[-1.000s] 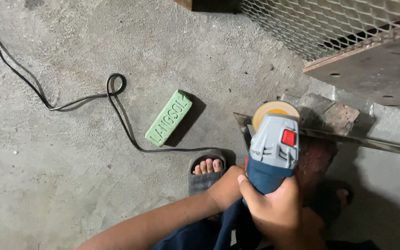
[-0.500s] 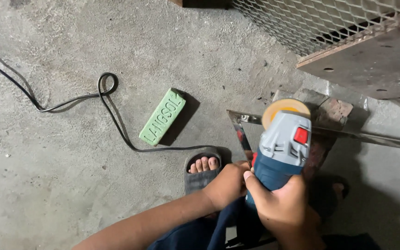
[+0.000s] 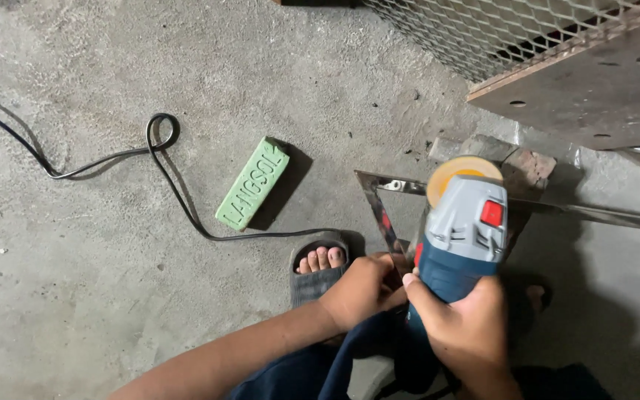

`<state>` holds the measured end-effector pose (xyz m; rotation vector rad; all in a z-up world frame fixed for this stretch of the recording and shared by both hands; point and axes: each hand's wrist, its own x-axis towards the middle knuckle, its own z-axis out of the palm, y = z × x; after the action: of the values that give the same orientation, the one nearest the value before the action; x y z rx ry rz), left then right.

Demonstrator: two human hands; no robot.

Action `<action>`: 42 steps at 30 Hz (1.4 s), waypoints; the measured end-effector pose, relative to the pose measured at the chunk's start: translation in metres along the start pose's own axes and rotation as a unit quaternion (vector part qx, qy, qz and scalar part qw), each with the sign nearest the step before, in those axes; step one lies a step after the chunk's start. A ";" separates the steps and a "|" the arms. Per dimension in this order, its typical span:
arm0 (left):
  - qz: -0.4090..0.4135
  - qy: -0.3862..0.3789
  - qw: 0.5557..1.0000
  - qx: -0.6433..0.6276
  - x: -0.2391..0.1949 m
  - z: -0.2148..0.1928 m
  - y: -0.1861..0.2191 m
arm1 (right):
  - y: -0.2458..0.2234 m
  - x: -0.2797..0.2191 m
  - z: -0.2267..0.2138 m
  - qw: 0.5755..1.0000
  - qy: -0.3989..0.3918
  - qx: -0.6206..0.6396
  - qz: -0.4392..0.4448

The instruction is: Polishing the edges of a stainless steel frame using an angle grinder and polishing compound.

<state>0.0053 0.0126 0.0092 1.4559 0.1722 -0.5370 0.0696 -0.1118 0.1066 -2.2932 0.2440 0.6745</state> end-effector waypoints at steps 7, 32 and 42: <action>0.049 0.012 0.998 0.022 0.003 0.001 -0.007 | 0.003 -0.005 0.025 0.999 -0.032 -0.030 0.033; -0.024 -0.011 1.000 0.008 0.005 0.003 -0.005 | 0.014 0.009 -0.014 0.999 0.039 0.026 0.003; 0.044 0.038 0.998 0.030 0.006 0.011 -0.018 | 0.014 0.004 0.011 0.992 -0.009 0.060 -0.111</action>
<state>0.0004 -0.0002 -0.0083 1.5369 0.1517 -0.4187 0.0639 -0.1137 0.0896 -2.1576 0.0195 0.5515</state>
